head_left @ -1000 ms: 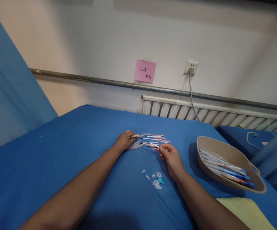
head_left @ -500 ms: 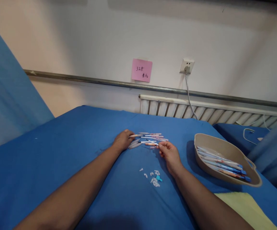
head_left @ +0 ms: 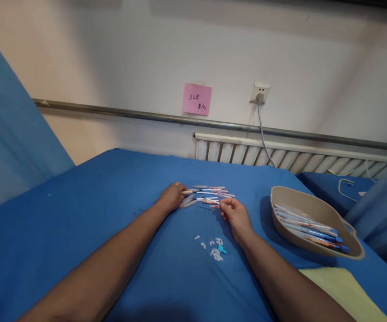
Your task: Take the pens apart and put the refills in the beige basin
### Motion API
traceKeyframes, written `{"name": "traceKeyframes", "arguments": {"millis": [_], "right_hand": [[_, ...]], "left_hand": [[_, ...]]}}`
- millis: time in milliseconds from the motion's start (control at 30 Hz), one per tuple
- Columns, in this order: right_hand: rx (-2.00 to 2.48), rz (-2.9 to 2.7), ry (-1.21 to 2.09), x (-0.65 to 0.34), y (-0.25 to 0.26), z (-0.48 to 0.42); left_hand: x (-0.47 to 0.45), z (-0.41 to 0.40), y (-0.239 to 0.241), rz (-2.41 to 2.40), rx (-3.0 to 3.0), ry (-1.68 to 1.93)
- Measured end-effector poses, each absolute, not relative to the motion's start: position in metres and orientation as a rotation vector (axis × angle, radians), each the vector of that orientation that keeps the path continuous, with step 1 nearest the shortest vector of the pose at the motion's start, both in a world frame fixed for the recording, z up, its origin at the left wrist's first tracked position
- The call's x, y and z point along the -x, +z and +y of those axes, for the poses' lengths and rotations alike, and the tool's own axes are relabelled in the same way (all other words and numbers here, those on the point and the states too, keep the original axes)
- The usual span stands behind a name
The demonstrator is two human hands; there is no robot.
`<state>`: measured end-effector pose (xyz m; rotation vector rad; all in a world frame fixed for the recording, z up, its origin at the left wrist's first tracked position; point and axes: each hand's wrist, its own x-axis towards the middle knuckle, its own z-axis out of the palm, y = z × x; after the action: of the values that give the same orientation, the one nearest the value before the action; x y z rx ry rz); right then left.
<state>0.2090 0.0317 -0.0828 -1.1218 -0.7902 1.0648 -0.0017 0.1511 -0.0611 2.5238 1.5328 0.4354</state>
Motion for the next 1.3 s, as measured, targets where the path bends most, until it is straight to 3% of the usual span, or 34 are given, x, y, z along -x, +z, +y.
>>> {"name": "traceKeyframes", "arguments": {"millis": [800, 1100, 1300], "right_hand": [[1.136, -0.875, 1.035, -0.206, -0.078, 0.033], [1.036, -0.906, 1.125, -0.205, -0.077, 0.026], [0.98, -0.952, 1.235, -0.199, -0.078, 0.016]], "left_hand": [[0.001, 0.144, -0.051, 1.64, -2.334, 0.527], [0.002, 0.067, -0.053, 1.398, -1.842, 0.816], [-0.001, 0.034, -0.046, 1.329, -1.592, 0.826]]}}
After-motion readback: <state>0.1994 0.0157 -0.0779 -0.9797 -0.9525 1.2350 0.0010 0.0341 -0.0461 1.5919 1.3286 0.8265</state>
